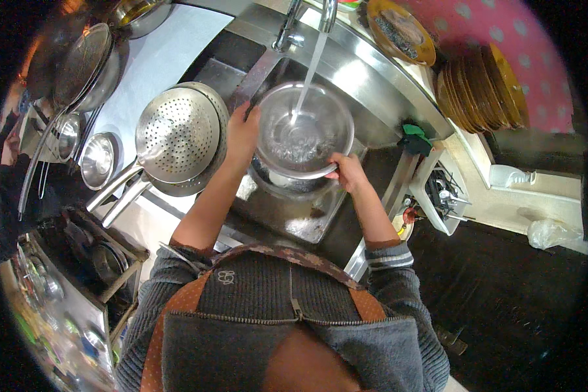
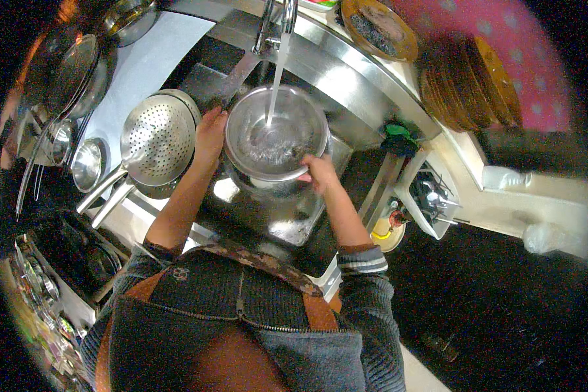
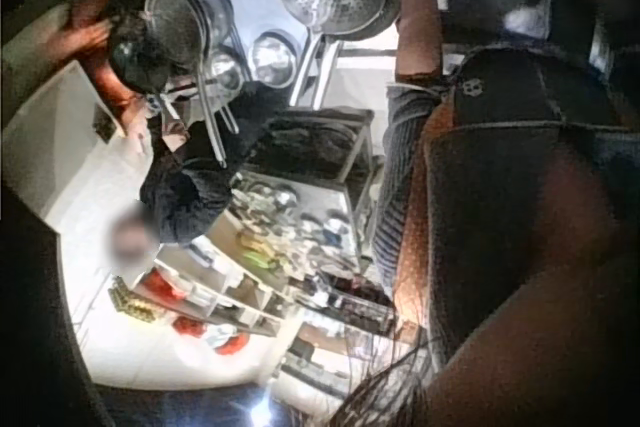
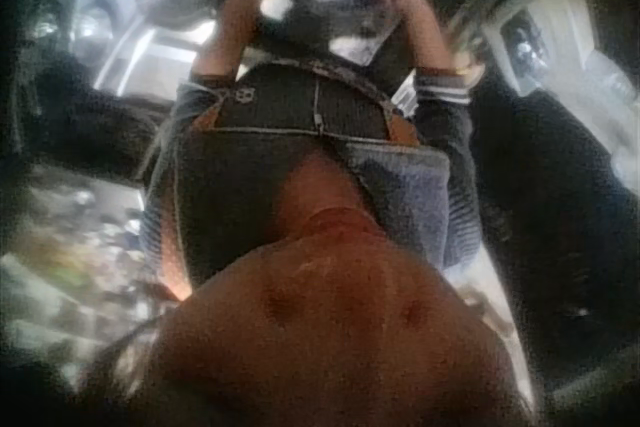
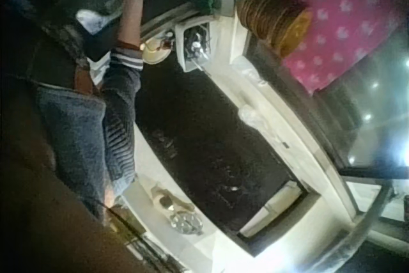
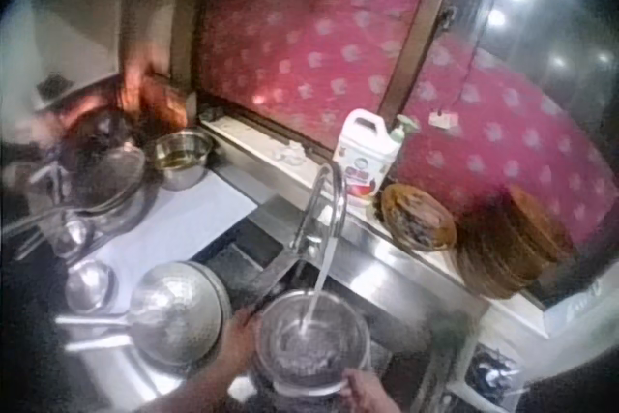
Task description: The person rinses a white bowl and several square plates under running water in a kitchen sink, then stacks the clean plates on a nearby shelf. The person also rinses a metal bowl and places it in the sink.
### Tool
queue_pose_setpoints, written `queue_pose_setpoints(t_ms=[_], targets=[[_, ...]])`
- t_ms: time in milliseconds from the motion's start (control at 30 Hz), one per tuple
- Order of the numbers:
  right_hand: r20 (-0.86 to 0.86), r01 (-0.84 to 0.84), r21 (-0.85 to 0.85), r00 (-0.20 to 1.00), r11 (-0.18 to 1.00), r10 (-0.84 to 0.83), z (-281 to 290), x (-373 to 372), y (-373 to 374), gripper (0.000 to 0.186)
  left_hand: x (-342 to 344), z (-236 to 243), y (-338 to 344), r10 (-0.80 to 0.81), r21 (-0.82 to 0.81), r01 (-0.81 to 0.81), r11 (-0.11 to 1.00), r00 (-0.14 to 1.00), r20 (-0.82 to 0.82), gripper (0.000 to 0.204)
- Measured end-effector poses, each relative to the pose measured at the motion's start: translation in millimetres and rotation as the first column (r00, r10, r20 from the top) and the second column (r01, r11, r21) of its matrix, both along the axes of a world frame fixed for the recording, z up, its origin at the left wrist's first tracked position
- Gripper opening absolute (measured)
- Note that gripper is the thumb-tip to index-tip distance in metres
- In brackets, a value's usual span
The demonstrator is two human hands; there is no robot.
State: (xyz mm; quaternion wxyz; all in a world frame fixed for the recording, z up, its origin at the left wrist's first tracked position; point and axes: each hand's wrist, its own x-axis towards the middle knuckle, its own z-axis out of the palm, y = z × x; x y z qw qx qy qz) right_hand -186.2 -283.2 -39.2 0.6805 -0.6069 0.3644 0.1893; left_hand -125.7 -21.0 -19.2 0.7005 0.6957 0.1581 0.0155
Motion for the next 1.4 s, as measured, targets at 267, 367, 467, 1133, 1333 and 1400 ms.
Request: queue_pose_setpoints(t_ms=[267,367,467,1133,1333,1400], targets=[[0.138,0.218,-0.976,0.617,0.001,0.775,59.9,-47.9,-22.6,0.072,-25.1,-6.8,-2.8,-0.036,-0.112,0.025,0.993,0.994,-0.1,0.034],[0.273,0.43,-0.902,0.64,-0.04,0.718,75.2,-75.2,-58.5,0.062,-29.1,-41.0,-7.0,-0.075,-0.028,0.071,0.997,0.981,-0.178,0.033],[0.485,0.497,-0.867,0.83,0.031,0.275,95.3,-107.6,-92.9,0.055,-29.1,-125.6,-5.3,-0.099,0.094,0.113,0.989,0.986,-0.135,0.028],[-0.095,0.25,0.216,0.967,0.944,-0.235,72.2,-39.9,-173.4,0.038,12.4,-264.9,-56.9,-0.373,0.55,0.729,0.408,0.683,-0.628,0.046],[0.259,-0.473,-0.052,0.844,0.88,0.469,33.7,181.1,-17.6,0.03,29.9,-250.8,-62.1,-0.193,0.709,0.529,0.466,0.843,-0.502,0.037],[0.296,-0.376,0.141,0.899,0.916,0.324,8.5,240.5,26.9,0.027,34.5,-234.6,-66.6,-0.126,0.81,0.344,0.475,0.938,-0.324,0.039]])
